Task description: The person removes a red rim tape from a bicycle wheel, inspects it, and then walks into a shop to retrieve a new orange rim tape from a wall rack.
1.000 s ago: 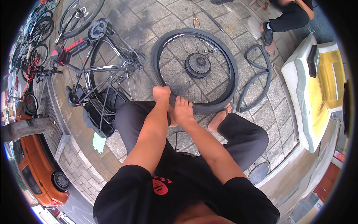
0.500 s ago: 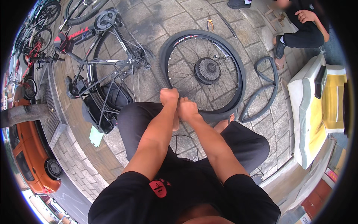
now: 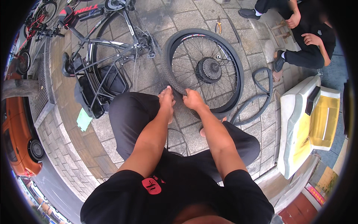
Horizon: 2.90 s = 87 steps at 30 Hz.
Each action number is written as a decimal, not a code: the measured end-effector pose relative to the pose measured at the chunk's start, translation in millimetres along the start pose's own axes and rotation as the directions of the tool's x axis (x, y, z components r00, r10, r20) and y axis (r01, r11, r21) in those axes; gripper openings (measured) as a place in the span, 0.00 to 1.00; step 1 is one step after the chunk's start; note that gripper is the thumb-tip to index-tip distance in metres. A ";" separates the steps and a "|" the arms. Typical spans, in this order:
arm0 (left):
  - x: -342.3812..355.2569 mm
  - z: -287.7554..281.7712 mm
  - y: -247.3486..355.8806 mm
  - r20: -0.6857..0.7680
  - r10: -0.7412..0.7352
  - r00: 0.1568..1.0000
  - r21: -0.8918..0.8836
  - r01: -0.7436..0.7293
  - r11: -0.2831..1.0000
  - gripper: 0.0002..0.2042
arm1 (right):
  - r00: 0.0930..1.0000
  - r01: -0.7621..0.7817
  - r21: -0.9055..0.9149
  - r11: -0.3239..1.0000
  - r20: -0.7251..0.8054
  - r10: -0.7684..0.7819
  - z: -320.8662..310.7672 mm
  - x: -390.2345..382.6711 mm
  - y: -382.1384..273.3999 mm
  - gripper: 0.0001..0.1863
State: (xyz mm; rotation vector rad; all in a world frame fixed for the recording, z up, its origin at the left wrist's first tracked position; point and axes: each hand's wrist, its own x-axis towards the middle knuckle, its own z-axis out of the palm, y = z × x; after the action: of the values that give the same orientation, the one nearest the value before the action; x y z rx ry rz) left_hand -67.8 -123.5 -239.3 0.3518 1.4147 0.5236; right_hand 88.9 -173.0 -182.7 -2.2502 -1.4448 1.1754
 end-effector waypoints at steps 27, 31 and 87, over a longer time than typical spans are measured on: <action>-21.9 78.3 22.0 0.067 -0.143 0.987 -0.146 0.152 0.978 0.16 | 0.814 -0.155 -0.030 0.988 -0.571 0.110 -269.3 -80.4 20.5 0.19; -45.2 97.0 48.7 0.051 -0.089 0.995 -0.109 0.094 0.990 0.16 | 0.715 -0.203 0.028 0.979 -0.678 0.168 -331.8 -102.4 47.3 0.24; -99.6 221.1 176.3 0.456 -0.041 0.889 0.166 -0.040 0.985 0.25 | 0.111 -0.634 0.115 0.764 -0.965 0.237 -241.4 -492.5 158.1 0.22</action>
State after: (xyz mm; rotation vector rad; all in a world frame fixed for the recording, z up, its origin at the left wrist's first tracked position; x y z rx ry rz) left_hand 119.7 -13.1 -33.1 0.5744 0.9978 0.2899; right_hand 271.1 -610.7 135.1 -2.7975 -0.3749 -0.6248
